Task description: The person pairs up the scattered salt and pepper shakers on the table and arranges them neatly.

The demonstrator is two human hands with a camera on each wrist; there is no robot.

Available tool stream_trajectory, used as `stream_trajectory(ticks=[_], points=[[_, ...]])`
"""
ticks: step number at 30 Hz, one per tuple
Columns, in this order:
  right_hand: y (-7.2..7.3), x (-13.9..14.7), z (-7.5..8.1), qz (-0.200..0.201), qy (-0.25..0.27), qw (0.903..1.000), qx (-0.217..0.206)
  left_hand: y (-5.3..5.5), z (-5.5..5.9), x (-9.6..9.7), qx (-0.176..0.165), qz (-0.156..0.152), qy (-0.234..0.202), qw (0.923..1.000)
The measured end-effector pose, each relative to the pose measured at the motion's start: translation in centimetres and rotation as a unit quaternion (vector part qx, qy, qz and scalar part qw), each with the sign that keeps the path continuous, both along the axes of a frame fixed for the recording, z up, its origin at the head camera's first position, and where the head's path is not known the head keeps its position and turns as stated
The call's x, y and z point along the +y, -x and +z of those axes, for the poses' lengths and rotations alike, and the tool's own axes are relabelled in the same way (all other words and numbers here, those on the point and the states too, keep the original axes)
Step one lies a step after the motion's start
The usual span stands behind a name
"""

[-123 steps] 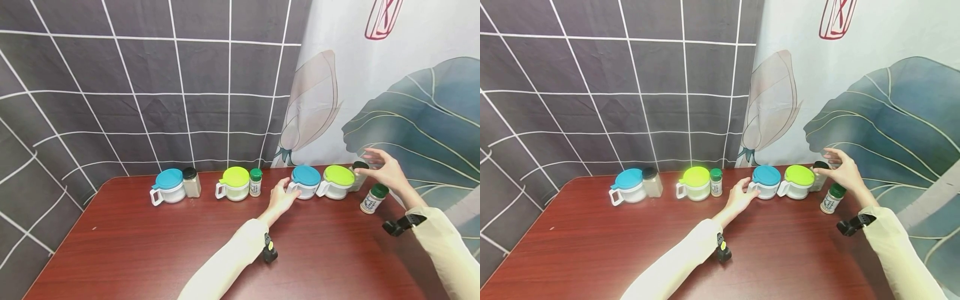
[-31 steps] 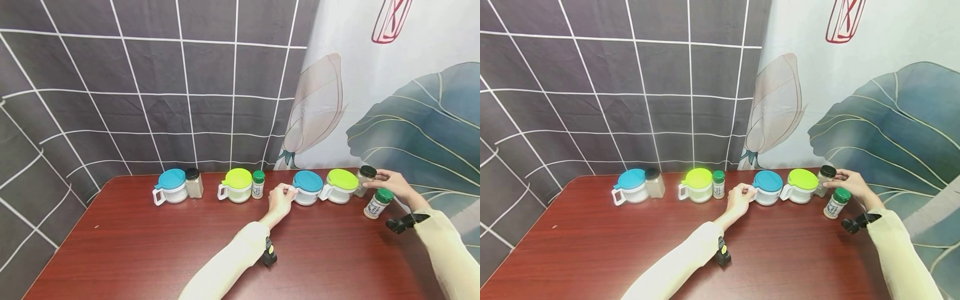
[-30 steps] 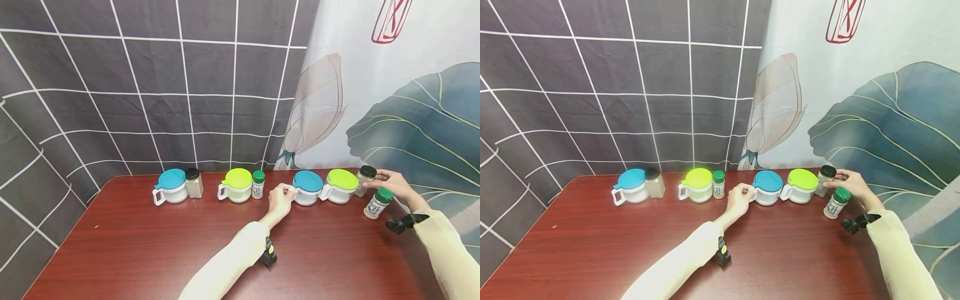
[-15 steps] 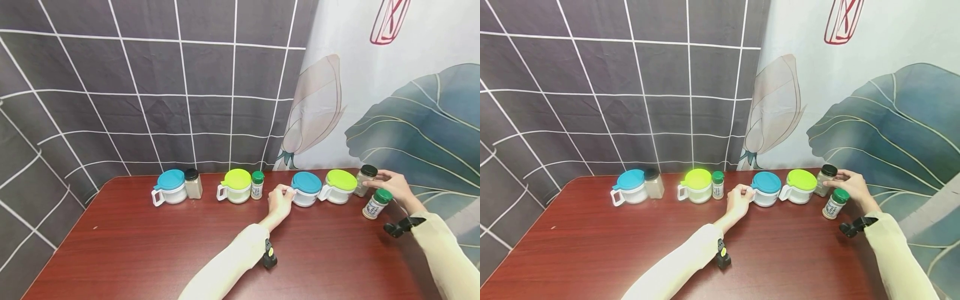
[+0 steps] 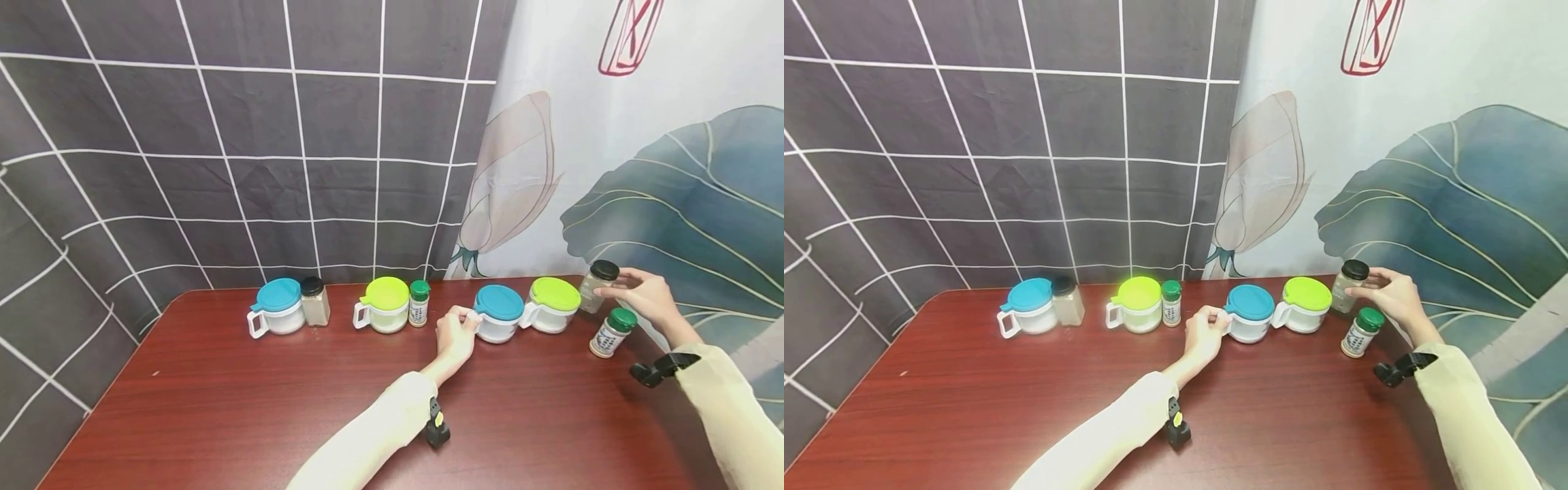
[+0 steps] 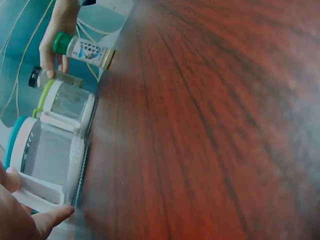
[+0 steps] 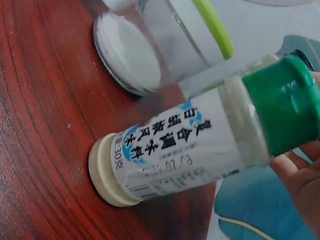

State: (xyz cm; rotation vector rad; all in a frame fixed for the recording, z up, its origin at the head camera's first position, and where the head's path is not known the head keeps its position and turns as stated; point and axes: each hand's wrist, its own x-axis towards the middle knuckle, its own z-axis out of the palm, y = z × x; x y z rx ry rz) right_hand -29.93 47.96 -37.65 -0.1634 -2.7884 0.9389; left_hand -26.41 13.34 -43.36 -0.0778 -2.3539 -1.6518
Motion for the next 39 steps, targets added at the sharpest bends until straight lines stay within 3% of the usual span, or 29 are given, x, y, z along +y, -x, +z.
stream_trajectory(ticks=[7, 16, 25, 39], points=[[0.0, -0.2, 0.8, -0.011, -0.017, 0.9991, 0.038, -0.5, 0.6, -0.2, 0.006, -0.006, 0.010, 0.9999], [-0.5, -1.0, 1.9, -0.018, 0.011, 0.9977, 0.065, -1.1, 1.2, -0.8, -0.008, -0.010, 0.004, 0.9999], [-1.3, -1.6, 2.9, -0.037, 0.012, 0.9939, 0.103, -1.7, 1.6, -1.6, 0.000, -0.016, -0.002, 0.9999], [-1.9, -3.5, 4.5, -0.012, 0.012, 0.9904, 0.137, -2.5, 2.3, -2.8, 0.000, -0.026, -0.010, 0.9996]])
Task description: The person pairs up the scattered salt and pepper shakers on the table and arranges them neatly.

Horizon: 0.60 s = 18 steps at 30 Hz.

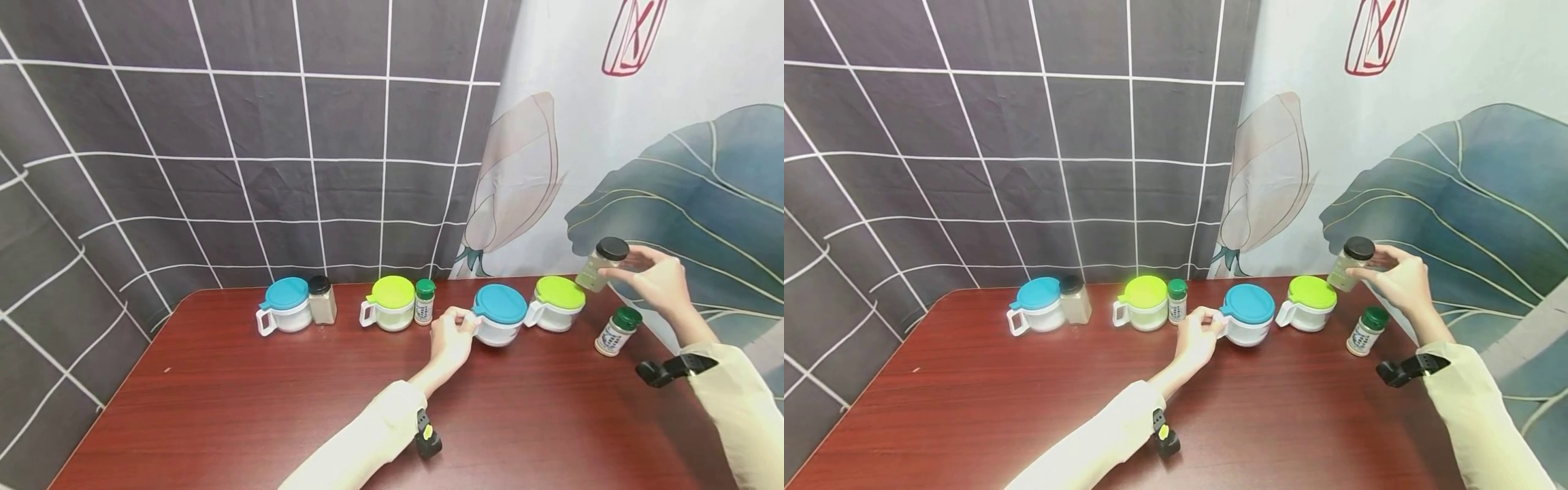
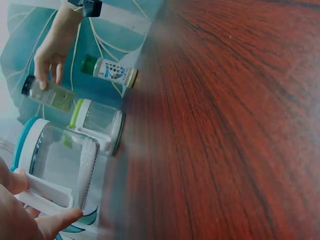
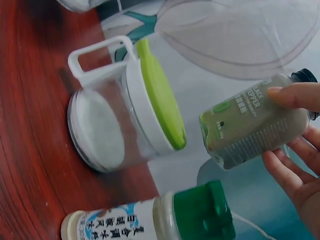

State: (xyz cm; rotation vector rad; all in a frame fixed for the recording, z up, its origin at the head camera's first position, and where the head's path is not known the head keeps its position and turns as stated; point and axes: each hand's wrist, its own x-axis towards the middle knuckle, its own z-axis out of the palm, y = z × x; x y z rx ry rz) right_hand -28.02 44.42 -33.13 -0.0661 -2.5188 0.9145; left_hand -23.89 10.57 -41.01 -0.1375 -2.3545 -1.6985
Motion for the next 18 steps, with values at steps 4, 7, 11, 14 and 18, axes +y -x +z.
stream_trajectory(ticks=[4, 7, 11, 14, 18], points=[[-0.3, -0.9, 0.5, 0.007, -0.001, 1.0000, 0.004, -0.2, 0.3, -0.3, 0.006, -0.007, -0.004, 1.0000], [-0.6, -1.4, 0.8, 0.011, -0.001, 0.9999, 0.004, -0.4, 0.4, -0.6, 0.004, -0.011, -0.006, 0.9999], [-0.9, -2.1, 0.9, 0.012, -0.001, 0.9999, 0.006, -0.6, 0.4, -1.0, -0.001, -0.016, -0.011, 0.9998], [-1.2, -2.5, 0.9, 0.009, -0.004, 0.9999, 0.003, -0.7, 0.3, -1.4, 0.005, -0.019, -0.018, 0.9997], [-1.6, -3.2, 0.9, 0.009, -0.001, 0.9999, -0.007, -0.9, 0.4, -2.0, 0.010, -0.023, -0.030, 0.9992]])
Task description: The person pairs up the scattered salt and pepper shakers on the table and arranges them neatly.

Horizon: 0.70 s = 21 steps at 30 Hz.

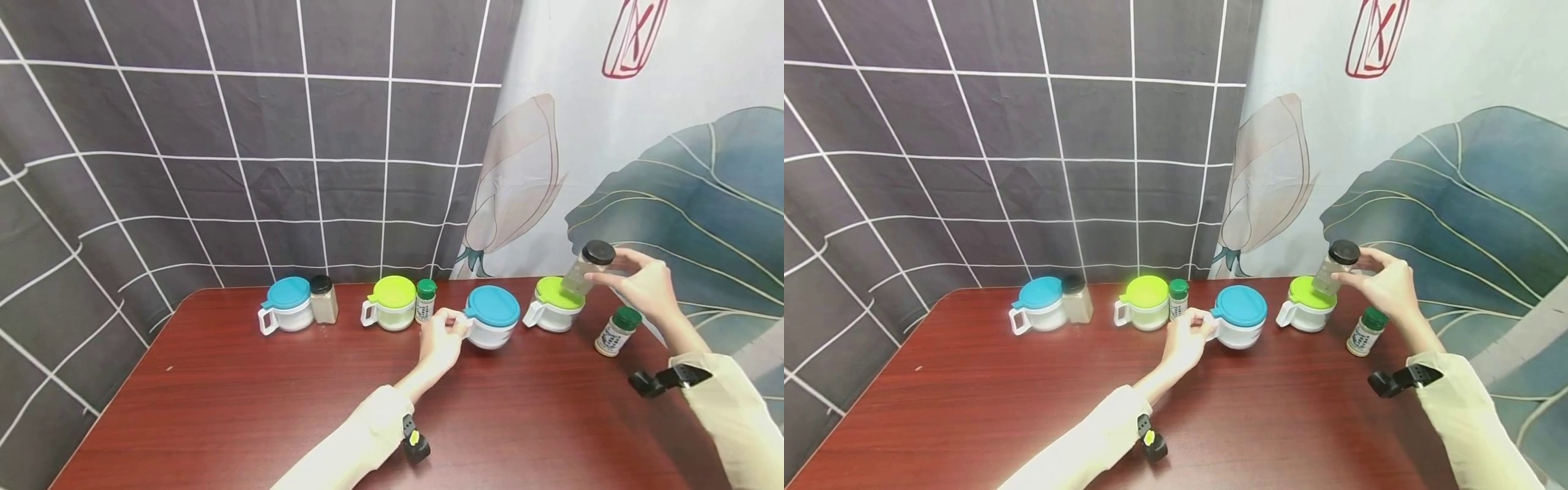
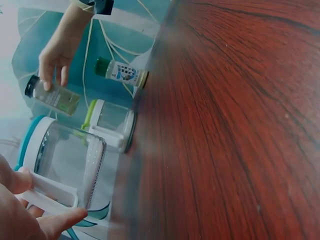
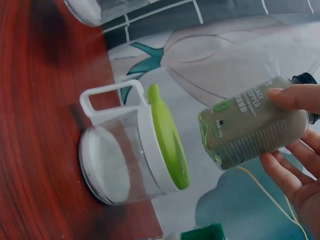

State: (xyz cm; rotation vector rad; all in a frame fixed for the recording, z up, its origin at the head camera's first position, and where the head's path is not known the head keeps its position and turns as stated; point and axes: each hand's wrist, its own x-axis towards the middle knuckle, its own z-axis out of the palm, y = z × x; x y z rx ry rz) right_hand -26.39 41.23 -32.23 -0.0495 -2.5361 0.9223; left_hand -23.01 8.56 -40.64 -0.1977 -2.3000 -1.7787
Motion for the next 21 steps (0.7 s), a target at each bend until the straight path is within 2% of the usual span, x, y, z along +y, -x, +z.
stream_trajectory(ticks=[12, 21], points=[[-0.8, -1.5, -0.9, 0.013, 0.016, 0.9998, 0.008, -0.5, 0.2, -1.5, -0.005, -0.005, 0.015, 0.9999], [-1.3, -2.6, -0.9, 0.025, 0.024, 0.9992, 0.018, -1.1, 0.5, -2.2, 0.005, -0.011, -0.002, 0.9999]])
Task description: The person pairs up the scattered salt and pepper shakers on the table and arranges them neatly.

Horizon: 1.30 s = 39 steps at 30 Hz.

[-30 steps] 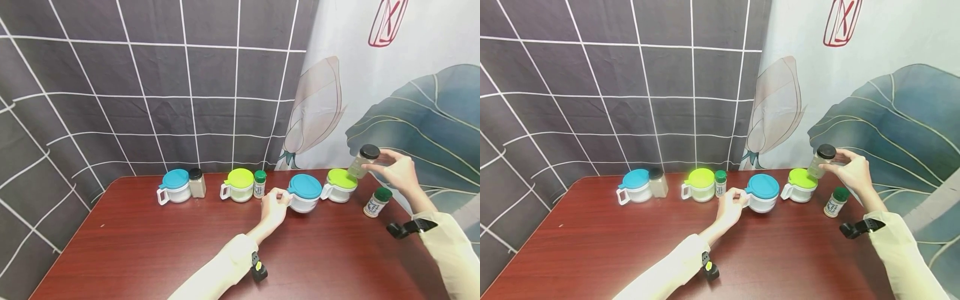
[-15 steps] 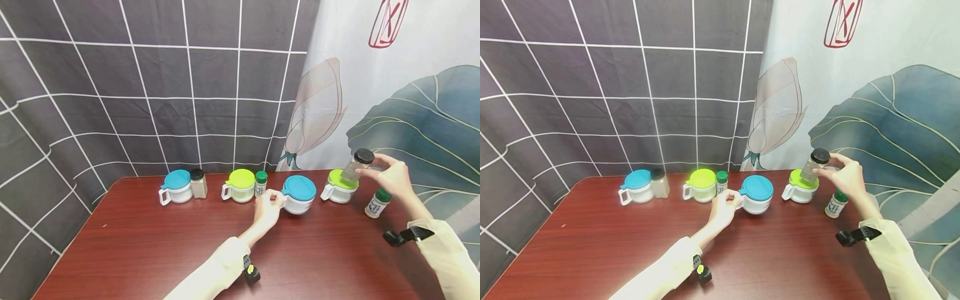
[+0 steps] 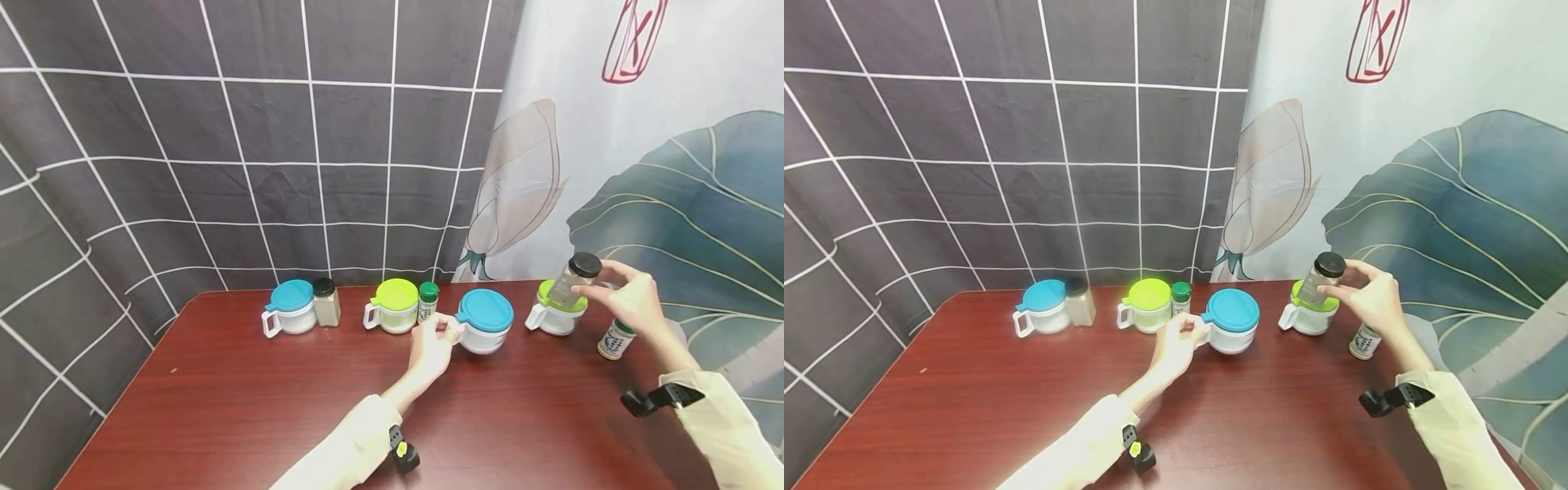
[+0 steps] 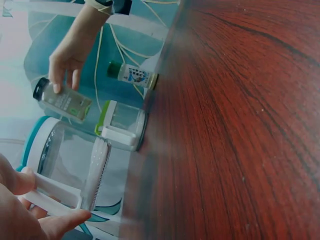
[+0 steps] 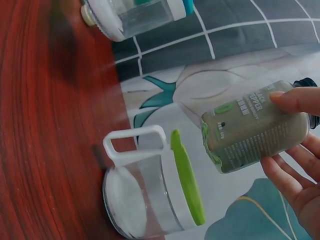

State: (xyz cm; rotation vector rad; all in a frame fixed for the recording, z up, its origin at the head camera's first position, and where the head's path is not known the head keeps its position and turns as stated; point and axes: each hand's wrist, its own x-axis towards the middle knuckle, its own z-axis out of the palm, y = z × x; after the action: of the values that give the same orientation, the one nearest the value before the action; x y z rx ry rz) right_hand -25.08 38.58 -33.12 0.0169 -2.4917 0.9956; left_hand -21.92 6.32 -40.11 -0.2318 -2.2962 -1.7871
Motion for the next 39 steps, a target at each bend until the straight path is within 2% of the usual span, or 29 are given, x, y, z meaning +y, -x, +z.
stream_trajectory(ticks=[11, 15, 26, 33, 39], points=[[-0.7, -1.6, -0.4, 0.012, 0.011, 0.9999, -0.003, -0.5, 0.2, -1.1, -0.024, -0.017, -0.029, 0.9992], [-0.8, -2.3, -0.8, 0.027, 0.021, 0.9994, 0.009, -0.7, 0.3, -1.8, -0.027, -0.019, -0.032, 0.9990], [-1.2, -4.3, -2.7, 0.056, 0.041, 0.9975, 0.014, -0.9, 0.1, -3.4, -0.015, -0.007, -0.024, 0.9996], [-1.2, -5.3, -2.9, 0.067, 0.018, 0.9974, 0.021, -1.2, 0.0, -4.5, -0.018, 0.001, -0.019, 0.9997], [-1.1, -6.5, -3.0, 0.108, 0.068, 0.9916, 0.021, -1.3, -0.1, -5.4, -0.012, 0.012, -0.001, 0.9999]])
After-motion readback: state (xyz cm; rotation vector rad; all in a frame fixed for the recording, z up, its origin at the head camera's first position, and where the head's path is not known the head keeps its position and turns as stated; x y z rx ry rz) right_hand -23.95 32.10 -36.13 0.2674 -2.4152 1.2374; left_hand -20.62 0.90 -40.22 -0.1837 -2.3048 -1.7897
